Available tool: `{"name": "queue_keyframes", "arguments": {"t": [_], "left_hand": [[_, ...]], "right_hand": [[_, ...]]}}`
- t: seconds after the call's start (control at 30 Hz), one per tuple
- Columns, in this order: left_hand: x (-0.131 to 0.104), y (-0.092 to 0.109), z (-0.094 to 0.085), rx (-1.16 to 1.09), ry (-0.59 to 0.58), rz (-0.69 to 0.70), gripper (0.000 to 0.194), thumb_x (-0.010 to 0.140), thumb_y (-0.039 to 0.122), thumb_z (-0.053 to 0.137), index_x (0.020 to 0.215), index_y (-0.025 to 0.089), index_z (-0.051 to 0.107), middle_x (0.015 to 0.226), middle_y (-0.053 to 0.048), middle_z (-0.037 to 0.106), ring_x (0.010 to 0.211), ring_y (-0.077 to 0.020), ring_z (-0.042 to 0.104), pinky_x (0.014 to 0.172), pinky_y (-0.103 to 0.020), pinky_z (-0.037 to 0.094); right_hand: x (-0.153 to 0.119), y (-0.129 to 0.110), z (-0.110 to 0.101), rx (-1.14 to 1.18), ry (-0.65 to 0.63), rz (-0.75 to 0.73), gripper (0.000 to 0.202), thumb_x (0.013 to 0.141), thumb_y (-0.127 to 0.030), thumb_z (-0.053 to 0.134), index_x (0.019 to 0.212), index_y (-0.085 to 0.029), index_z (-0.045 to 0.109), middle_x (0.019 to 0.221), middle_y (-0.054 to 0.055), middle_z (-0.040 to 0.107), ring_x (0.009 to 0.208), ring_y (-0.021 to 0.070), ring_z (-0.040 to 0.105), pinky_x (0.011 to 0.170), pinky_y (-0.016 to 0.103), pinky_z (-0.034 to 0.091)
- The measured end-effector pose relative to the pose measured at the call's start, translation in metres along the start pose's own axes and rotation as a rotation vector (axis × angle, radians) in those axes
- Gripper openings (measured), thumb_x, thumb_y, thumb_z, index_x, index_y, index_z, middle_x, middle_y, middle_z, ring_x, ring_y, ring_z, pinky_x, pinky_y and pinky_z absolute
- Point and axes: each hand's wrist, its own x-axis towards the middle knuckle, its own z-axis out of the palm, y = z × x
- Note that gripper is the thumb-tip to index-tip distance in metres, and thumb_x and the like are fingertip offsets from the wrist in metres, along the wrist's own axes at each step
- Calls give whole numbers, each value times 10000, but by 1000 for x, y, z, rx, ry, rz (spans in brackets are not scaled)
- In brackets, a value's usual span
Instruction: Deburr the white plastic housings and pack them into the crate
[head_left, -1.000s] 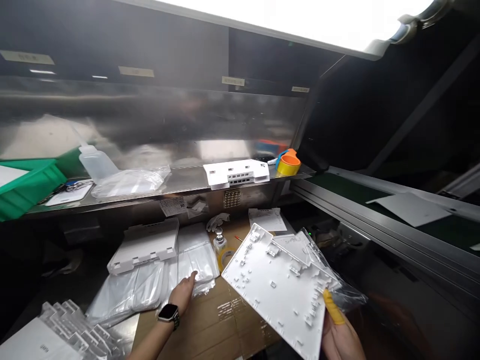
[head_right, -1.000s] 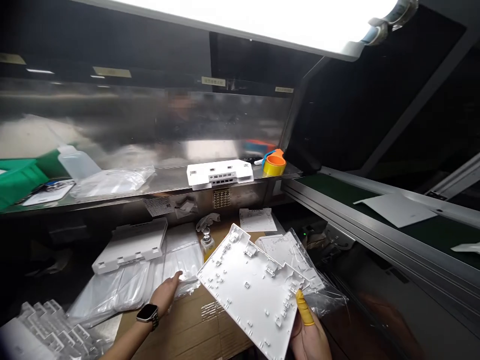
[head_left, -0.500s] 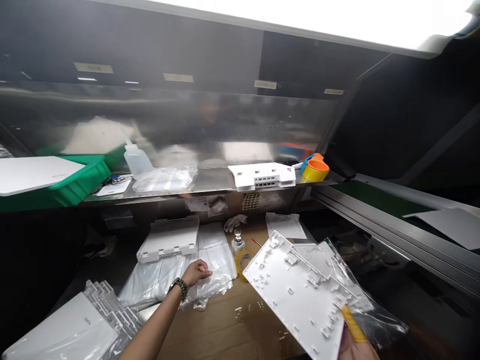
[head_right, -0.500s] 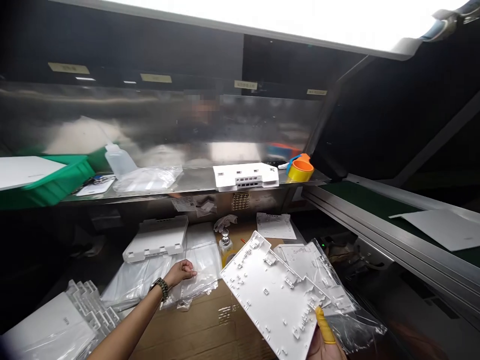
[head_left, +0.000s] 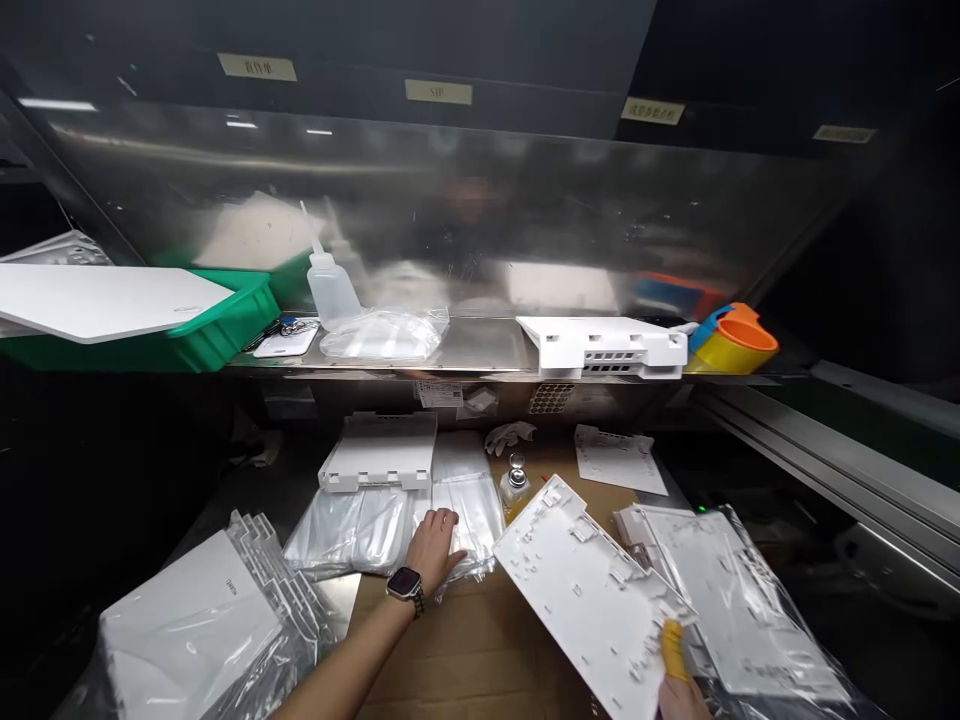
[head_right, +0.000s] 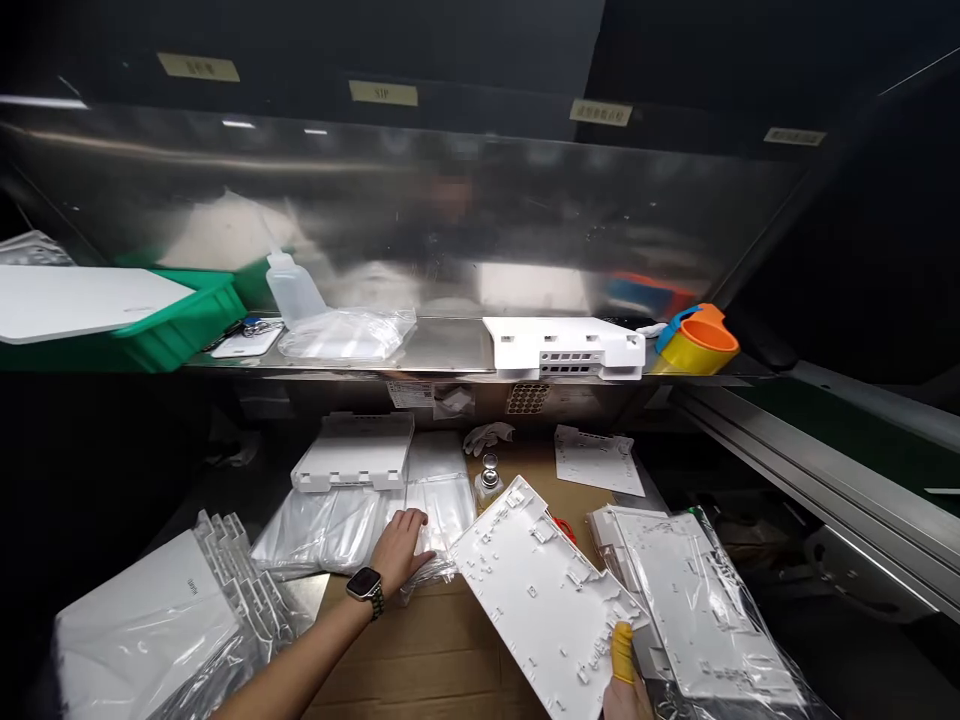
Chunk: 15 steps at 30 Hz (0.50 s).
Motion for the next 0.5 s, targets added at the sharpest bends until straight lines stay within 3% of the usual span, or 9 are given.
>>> {"name": "queue_keyframes", "arguments": {"t": [0.17,0.37,0.5], "left_hand": [[-2,-1,2,7,-118,59,313,967,379,623,1209,181,630,1192,-81,669,1098,-252,643,944,-486,546],[0,6,13,-12,-229,-2,375,952,409,644,1252,186,617,1232,-92,662,1063,-249,659,913,-480,565],[14,-1,7,-68,-238,-47,353,970,384,624,1256,178,609,1152,-75,693,968,-219,689,878,-453,582]], "right_hand": [[-27,-26,28,60,120,86,895,659,-594,829,1414,-180,584,1233,130,764,1170,398,701,930,496,633],[-35,-29,27,59,164,86,858,668,-577,796,1461,-360,553,1296,46,742,1181,413,686,854,537,662],[-35,-27,24,51,175,85,879,672,-550,797,1488,-375,523,1310,35,734,1173,419,685,846,542,665]]}}
